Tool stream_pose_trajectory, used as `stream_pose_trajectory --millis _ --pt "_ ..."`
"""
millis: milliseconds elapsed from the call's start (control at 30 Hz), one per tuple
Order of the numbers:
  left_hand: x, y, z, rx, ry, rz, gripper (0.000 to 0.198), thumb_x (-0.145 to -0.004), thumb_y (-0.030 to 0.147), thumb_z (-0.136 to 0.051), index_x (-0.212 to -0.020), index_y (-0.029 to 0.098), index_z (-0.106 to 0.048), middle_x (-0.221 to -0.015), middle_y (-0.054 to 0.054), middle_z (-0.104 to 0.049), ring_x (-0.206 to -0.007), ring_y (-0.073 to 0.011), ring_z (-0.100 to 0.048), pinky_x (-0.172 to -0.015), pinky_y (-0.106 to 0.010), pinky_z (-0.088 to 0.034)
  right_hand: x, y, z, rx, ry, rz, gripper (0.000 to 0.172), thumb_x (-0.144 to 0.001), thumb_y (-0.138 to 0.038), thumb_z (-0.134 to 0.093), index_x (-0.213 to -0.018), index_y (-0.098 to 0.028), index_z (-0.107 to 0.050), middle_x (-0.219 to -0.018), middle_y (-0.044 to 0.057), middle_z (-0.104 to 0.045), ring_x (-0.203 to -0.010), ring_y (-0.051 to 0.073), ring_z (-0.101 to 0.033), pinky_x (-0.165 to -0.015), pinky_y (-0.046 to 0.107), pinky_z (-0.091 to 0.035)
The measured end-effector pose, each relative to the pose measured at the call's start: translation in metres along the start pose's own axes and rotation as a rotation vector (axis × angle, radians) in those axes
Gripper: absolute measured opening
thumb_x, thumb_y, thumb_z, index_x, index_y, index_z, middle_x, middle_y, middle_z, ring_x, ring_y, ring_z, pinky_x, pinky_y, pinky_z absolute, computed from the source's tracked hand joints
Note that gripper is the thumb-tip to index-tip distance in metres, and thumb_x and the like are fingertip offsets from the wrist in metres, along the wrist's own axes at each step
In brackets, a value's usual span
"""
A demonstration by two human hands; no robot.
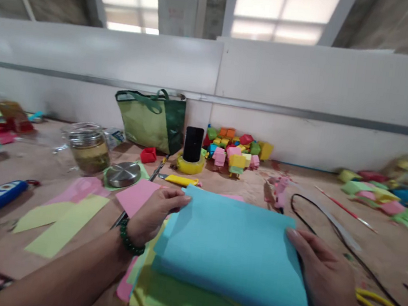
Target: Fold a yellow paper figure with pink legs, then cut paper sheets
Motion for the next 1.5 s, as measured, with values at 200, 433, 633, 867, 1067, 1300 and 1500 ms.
stream_pose_trajectory --millis 200,433,633,867,1067,1300,1500 --pt "-0.003 -0.004 0.003 -0.01 -0.024 -0.032 0.028 -0.064 0.034 -0.076 -0.065 0.015 -0.055 -0.061 0.005 -0.042 -0.058 -0.0077 -0.038 -0.058 -0.022 -0.028 0.0 -0.005 -0.001 0.046 0.043 -0.016 0.022 -0.05 -0.041 -0.072 -0.059 -0.021 -0.07 -0.055 0.001 -0.059 -0.052 0.015 -0.048 -0.045 0.025 -0.04" --pt "-0.002 -0.004 0.002 -0.014 -0.023 -0.023 0.029 -0.063 0.036 -0.076 -0.068 0.015 -0.057 -0.062 0.005 -0.043 -0.059 -0.0081 -0.039 -0.059 -0.022 -0.03 0.001 0.001 -0.003 0.027 0.008 -0.047 0.03 -0.051 -0.047 -0.073 -0.064 -0.02 -0.071 -0.057 0.001 -0.059 -0.053 0.013 -0.046 -0.047 0.023 -0.039" --pt "-0.008 -0.005 0.006 -0.23 -0.012 -0.097 0.03 -0.068 0.042 -0.067 -0.069 0.015 -0.054 -0.064 0.005 -0.045 -0.059 -0.0094 -0.039 -0.058 -0.023 -0.031 0.0 0.007 -0.012 0.057 -0.116 0.037 0.036 -0.062 -0.052 -0.069 -0.07 -0.017 -0.069 -0.056 -0.002 -0.052 -0.051 0.011 -0.041 -0.047 0.023 -0.033" --pt "-0.024 -0.02 0.013 -0.926 -0.013 -0.195 0.015 -0.072 0.03 -0.053 -0.064 0.018 -0.05 -0.063 0.001 -0.053 -0.064 -0.0152 -0.048 -0.061 -0.026 -0.035 -0.01 0.038 -0.04 0.406 -0.356 0.132 0.037 -0.069 -0.053 -0.054 -0.063 -0.018 -0.061 -0.054 -0.001 -0.052 -0.054 0.014 -0.046 -0.051 0.025 -0.034" --pt "-0.024 -0.036 0.016 -1.151 0.0 -0.115 0.006 -0.072 0.024 -0.057 -0.075 0.019 -0.059 -0.066 -0.001 -0.058 -0.063 -0.0175 -0.051 -0.06 -0.028 -0.033 -0.009 0.044 -0.048 0.665 -0.416 0.155 0.024 -0.075 -0.04 -0.052 -0.063 -0.02 -0.06 -0.059 0.002 -0.06 -0.059 0.017 -0.052 -0.057 0.027 -0.034" --pt "-0.021 -0.028 0.008 -1.464 -0.053 -0.41 0.064 -0.078 0.023 -0.059 -0.139 0.022 -0.039 -0.126 -0.016 -0.053 -0.115 -0.0332 -0.047 -0.093 -0.045 -0.036 -0.004 0.04 -0.052 0.826 -0.462 0.21 0.023 -0.083 -0.035 -0.048 -0.069 -0.02 -0.059 -0.067 0.004 -0.063 -0.063 0.017 -0.055 -0.059 0.027 -0.032" --pt "-0.026 -0.022 -0.026 -1.557 -0.886 -0.67 0.057 -0.077 0.001 -0.045 -0.126 0.027 -0.057 -0.118 -0.01 -0.057 -0.102 -0.0211 -0.055 -0.089 -0.031 -0.042 -0.005 0.04 -0.054 0.862 -0.47 0.226 0.022 -0.084 -0.032 -0.049 -0.072 -0.019 -0.062 -0.071 0.006 -0.066 -0.066 0.018 -0.057 -0.058 0.027 -0.032"
Point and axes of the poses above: each hand's wrist, its own x-axis away from the middle knuckle, its own z-axis out of the back of the hand, y = z × x, the point moved 4 cm from there along -x, towards the middle knuckle
